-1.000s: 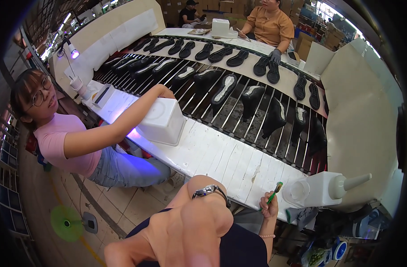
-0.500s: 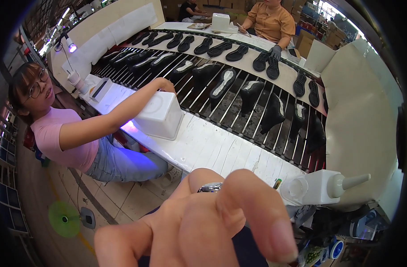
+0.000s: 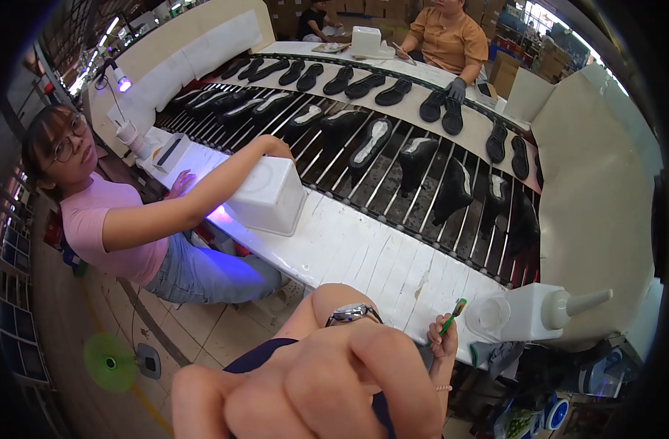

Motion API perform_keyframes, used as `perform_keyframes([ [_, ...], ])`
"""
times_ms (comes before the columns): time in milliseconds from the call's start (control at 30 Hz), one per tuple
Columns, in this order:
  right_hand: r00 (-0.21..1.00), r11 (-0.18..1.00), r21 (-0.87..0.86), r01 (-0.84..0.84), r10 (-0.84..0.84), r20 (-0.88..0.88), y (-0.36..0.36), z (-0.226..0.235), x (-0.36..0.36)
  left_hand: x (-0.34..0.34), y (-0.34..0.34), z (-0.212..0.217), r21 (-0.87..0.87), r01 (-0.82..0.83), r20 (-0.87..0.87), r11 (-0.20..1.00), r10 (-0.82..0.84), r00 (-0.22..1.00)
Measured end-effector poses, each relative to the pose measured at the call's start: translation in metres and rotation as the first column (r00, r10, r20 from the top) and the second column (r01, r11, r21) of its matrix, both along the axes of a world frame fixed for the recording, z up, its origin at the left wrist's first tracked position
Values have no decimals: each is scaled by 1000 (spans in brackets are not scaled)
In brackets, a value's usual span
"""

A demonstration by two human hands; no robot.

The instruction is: Apply adhesive to the outer perimeter of a shoe sole using a small brush.

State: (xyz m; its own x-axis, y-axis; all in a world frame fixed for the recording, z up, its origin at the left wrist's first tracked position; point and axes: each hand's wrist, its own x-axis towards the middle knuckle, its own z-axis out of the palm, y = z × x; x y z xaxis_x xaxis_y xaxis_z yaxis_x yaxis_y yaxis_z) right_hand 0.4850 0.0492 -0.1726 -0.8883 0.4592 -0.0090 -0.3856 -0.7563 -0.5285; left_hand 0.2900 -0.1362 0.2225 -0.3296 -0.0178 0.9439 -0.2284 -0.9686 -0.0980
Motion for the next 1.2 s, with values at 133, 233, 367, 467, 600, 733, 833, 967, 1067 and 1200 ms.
perform_keyframes([
  [133,999,999,-34,28,-27,29,-2,-1,8,-3,-7,-10,-81,-118,21,990,120,993],
  [233,1000,999,-49,14,-14,-2,1,-6,7,1,-3,0,-1,-421,253,907,407,878],
  [367,1000,997,-80,20,-19,15,4,-25,5,-12,-9,10,-137,-677,222,723,688,691],
  [467,1000,994,-108,7,-5,23,8,-30,11,-4,-15,-2,-155,-747,166,646,763,625],
  [600,998,987,-159,-8,18,56,10,-31,16,-20,-33,-10,-191,-820,117,540,842,527],
  [733,985,975,-146,-165,170,19,11,-45,19,-6,-43,3,-205,-893,17,399,914,405],
  [833,976,968,-131,-217,220,10,13,-47,25,-2,-44,-3,-226,-910,-45,347,930,366],
  [967,984,978,-118,-174,178,25,11,-49,40,-15,-34,-16,-275,-885,-119,376,900,419],
  [1067,996,990,-120,-69,75,41,17,-51,27,-13,-13,-21,-318,-832,-181,454,833,523],
  [1200,996,993,-121,-19,29,85,8,-28,-8,0,16,-19,-360,-751,-293,554,697,654],
])
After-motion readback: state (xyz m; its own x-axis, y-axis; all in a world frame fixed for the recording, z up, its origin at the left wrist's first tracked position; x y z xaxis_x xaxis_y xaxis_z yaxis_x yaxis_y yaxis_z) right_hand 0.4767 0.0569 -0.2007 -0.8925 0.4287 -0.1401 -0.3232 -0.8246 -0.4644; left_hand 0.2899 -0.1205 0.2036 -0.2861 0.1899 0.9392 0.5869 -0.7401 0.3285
